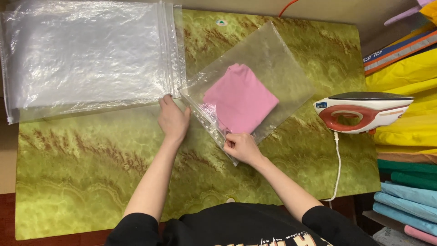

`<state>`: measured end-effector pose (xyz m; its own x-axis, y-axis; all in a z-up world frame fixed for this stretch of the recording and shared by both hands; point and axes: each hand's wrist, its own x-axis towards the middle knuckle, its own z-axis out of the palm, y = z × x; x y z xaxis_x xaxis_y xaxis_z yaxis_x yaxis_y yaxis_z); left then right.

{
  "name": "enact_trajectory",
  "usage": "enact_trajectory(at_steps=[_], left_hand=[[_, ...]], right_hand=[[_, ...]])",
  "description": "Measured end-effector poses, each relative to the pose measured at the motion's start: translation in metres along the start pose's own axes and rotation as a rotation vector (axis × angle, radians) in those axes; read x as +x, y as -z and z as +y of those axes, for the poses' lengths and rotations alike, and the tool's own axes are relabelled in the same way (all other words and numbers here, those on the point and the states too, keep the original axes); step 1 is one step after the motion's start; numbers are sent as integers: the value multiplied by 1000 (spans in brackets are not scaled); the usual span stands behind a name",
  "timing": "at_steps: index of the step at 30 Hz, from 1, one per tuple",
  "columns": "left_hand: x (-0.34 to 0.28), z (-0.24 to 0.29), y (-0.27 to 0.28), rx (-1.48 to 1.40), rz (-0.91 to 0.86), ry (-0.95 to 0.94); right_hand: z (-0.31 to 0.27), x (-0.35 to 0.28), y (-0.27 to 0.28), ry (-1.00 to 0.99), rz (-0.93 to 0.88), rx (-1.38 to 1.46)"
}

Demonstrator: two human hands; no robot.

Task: The person folds a pink t-shirt on a green table, places it into a clear plastic bag, seals the bag, and then puts the bagged shirt into a cardboard box. The box is closed and set aside.

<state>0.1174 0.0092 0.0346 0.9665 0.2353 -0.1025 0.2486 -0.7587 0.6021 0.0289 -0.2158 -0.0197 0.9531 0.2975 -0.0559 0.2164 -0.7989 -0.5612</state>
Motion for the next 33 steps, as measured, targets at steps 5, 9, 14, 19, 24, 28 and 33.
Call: enact_trajectory(at_steps=[5, 9, 14, 19, 24, 28, 33], left_hand=[[26, -5, -16, 133, 3, -387], [51, -43, -74, 426, 212, -682], [-28, -38, -92, 494, 36, -791], [-112, -47, -123, 544, -180, -803], [-130, 9, -77, 570, -186, -715], [-127, 28, -65, 470, -86, -772], [-124, 43, -92, 382, 7, -991]], right_hand=[[-1, -6, -4, 8, -12, -43], [24, -14, -5, -33, 22, -137], [57, -41, 42, -148, 125, -317], [88, -72, 77, -324, 355, -445], [70, -87, 75, -874, 407, -119], [89, -93, 31, -934, 403, 126], [27, -66, 33, -973, 386, 909]])
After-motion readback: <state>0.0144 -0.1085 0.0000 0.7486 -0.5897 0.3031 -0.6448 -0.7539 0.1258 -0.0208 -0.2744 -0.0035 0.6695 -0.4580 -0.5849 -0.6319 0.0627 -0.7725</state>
